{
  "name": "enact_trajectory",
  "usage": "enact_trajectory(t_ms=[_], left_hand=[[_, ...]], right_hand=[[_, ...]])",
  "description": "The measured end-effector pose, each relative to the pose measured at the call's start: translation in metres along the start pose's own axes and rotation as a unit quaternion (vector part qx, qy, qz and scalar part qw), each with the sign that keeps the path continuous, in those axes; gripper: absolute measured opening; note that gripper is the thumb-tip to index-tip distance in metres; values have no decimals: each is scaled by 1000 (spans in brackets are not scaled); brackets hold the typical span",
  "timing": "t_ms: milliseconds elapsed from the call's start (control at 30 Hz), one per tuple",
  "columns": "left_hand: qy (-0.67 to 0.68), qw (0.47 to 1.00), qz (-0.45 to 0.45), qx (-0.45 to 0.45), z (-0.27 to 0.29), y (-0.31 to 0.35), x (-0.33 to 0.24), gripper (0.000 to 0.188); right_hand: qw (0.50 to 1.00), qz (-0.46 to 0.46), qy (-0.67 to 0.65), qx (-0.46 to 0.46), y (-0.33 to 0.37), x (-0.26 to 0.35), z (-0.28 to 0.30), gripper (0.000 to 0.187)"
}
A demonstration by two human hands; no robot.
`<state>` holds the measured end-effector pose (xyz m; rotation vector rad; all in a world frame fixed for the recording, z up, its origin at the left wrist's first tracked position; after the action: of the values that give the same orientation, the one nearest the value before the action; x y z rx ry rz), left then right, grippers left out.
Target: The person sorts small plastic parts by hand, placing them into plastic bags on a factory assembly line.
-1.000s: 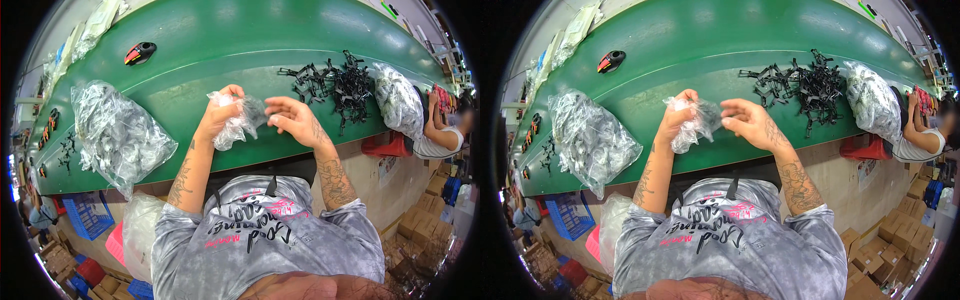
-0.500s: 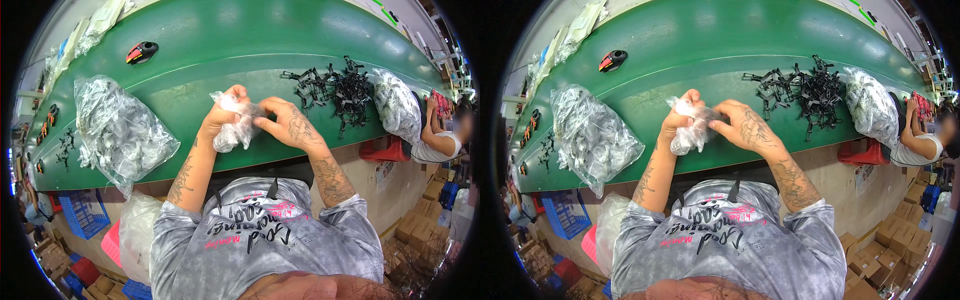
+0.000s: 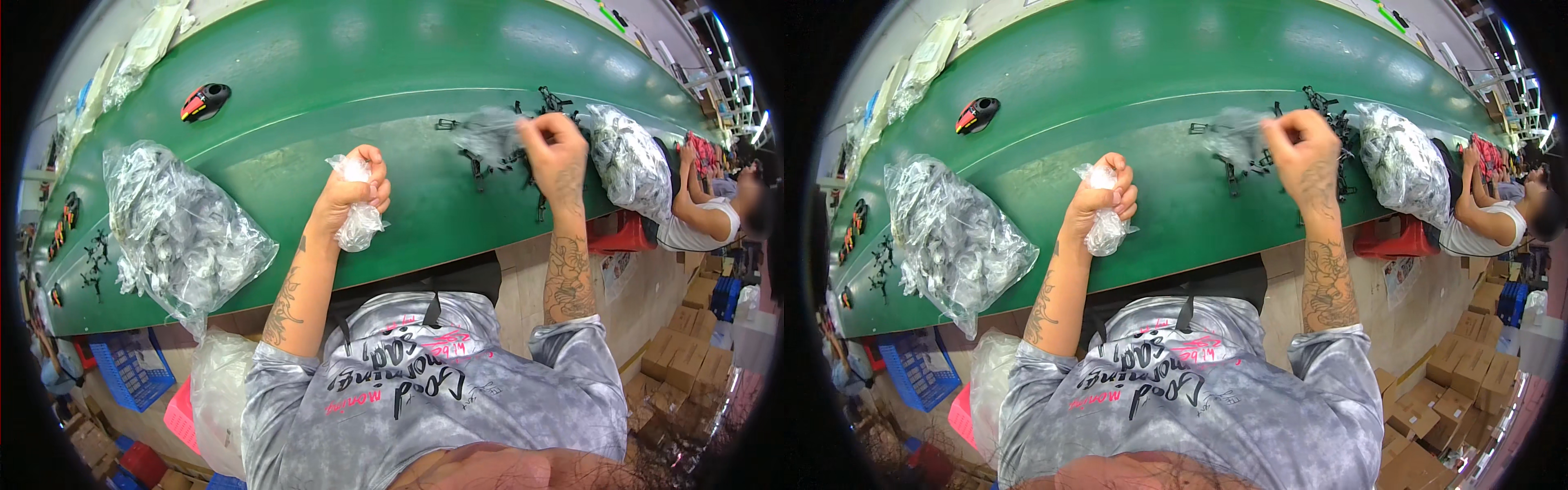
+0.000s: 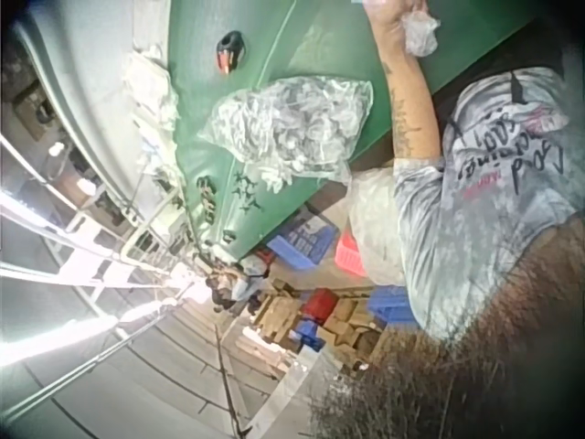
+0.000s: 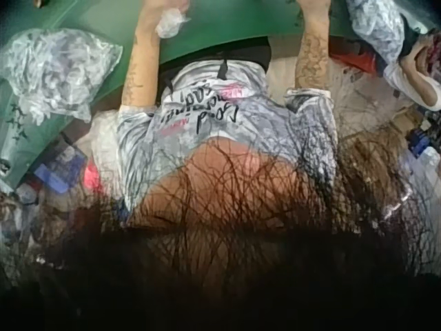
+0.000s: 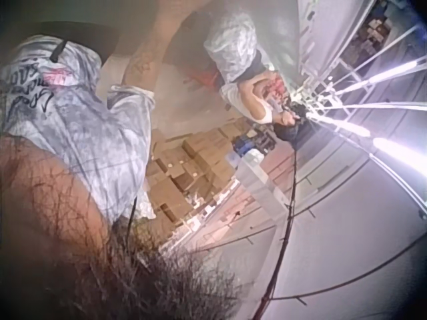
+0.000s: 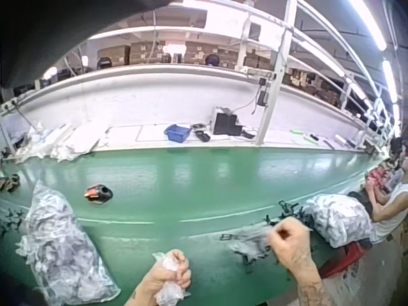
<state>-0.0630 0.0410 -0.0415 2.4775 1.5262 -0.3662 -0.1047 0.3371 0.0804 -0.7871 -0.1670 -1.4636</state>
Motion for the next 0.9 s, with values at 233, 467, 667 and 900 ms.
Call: enact_trajectory(t_ms=[233,467,667,900], left_hand=[[7,999,-49,-9,10,-5,-1,57],[-137,986,-78,-52,8,-3,-4,85],[-31,998,-58,5,-3,-5,5,25],[3,999,-30,21,16,-3,-4,15]], right_hand=[[988,15,19,-156,-11,-13,4,29],[998,-14,30,-61,-20,-25,-11,34],[996,35,74,-19,-32,-14,-3,36],[992,-23,-55,-109,-32,-26,4,38]])
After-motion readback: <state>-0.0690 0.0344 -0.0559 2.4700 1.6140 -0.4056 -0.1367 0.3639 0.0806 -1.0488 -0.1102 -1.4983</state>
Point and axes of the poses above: each hand's wrist, its own y-axis away from the middle knuckle, its own z-axis out of the back of the hand, x = y × z, the point moved 3 cm from there along -y, towards the middle knuckle, and after that the axes turned 11 degrees about y, right-handed, at the moved point
